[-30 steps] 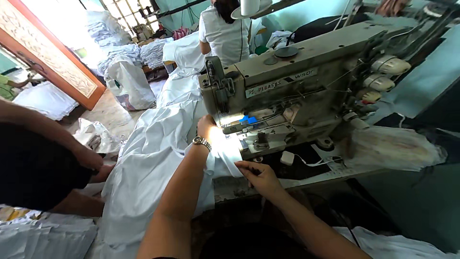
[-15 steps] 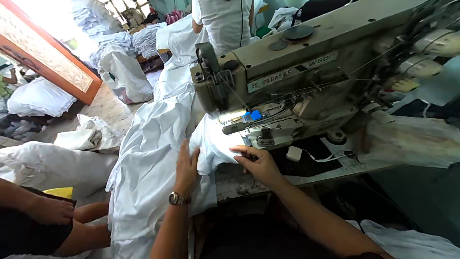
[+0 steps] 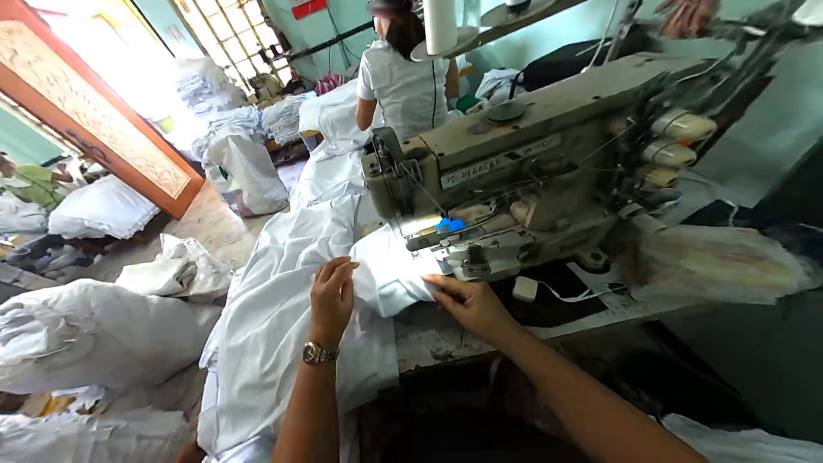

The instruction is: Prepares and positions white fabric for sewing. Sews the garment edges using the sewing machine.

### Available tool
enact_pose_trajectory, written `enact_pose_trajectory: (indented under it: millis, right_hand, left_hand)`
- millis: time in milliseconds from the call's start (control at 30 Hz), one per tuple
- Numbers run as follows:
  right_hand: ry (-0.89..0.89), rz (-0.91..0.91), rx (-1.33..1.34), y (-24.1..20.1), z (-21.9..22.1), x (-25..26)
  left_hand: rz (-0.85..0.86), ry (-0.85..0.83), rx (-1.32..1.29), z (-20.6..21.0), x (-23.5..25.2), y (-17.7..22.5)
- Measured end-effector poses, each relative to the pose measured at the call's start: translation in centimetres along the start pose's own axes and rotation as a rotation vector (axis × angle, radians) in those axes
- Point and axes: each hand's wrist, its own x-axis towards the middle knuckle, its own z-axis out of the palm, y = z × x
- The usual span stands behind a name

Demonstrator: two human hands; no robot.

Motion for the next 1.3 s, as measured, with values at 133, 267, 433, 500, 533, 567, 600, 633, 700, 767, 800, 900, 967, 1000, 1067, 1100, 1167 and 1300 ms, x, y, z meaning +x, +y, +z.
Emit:
enact_pose_trajectory:
  millis: [133,267,433,500,533,567,600,633,700,767,800,900,967,1000,1067,1100,1167,1300]
  right_hand:
    - [0.206,-0.185,0.020,-1.2,-0.6,1.3]
    - [0.029,-0.073,0.070,-2.3,-0.5,3.6]
    - [-0.091,0.037,-0.057,-3.3,-1.2,4.4]
    - [-0.110,0.008,-0.074,-3.3,-1.2,4.3]
    - [-0.132,-0.021,-0.043,-3.4,-1.3,3.9]
    - [-0.155,-0.073,-0.006,-3.7,-1.4,3.2]
    - [-0.177,-0.151,0.040,-4.4,-1.7,2.2]
    - [-0.203,-0.239,0.100,-5.1,-2.1,1.0]
    - [-0.252,-0.376,0.185,-6.5,-2.6,-1.0]
    - [-0.262,-0.428,0.138,-7.1,-2.8,-1.9]
    - [-0.263,-0.438,0.111,-7.0,-2.7,-1.9]
    - [-0.276,-0.410,0.019,-6.9,-2.4,-0.7]
    - [-0.280,-0.273,0.021,-7.0,-2.4,0.7]
    - [-0.264,-0.195,0.020,-6.8,-2.4,1.6]
    - [-0.219,-0.065,-0.023,-5.4,-2.2,3.6]
    - [-0.187,-0.027,-0.060,-4.5,-1.9,4.4]
    - [-0.121,0.016,-0.105,-3.8,-1.3,5.3]
    - [-0.131,0.037,-0.107,-4.2,-1.1,5.1]
  left_hand:
    - [0.219,-0.221,0.056,0.6,2.2,3.2]
    - [0.369,-0.271,0.043,2.3,4.6,2.2]
    - [0.553,0.238,0.168,-1.8,5.4,5.1]
    - [0.651,0.335,0.252,-3.9,5.9,7.0]
    - [0.662,0.299,0.267,-4.6,6.0,7.9]
    - [0.639,0.222,0.258,-5.2,5.9,8.7]
    - [0.588,0.124,0.219,-5.7,5.8,9.3]
    - [0.521,0.016,0.148,-6.1,5.8,9.8]
    - [0.410,-0.231,-0.024,-6.6,5.7,10.5]
    - [0.359,-0.554,-0.129,-6.4,5.8,11.1]
    - [0.351,-0.707,-0.138,-6.0,6.1,11.3]
    - [0.402,-0.869,-0.061,-5.3,7.5,11.1]
    - [0.397,-0.782,0.040,-6.5,8.8,10.4]
    - [0.377,-0.697,0.094,-7.4,9.5,9.7]
    - [0.318,-0.444,0.199,-8.8,10.2,8.6]
    - [0.296,-0.303,0.253,-9.1,10.3,8.1]
    - [0.281,-0.095,0.352,-8.7,10.1,7.1]
    - [0.292,0.030,0.361,-7.2,8.9,6.4]
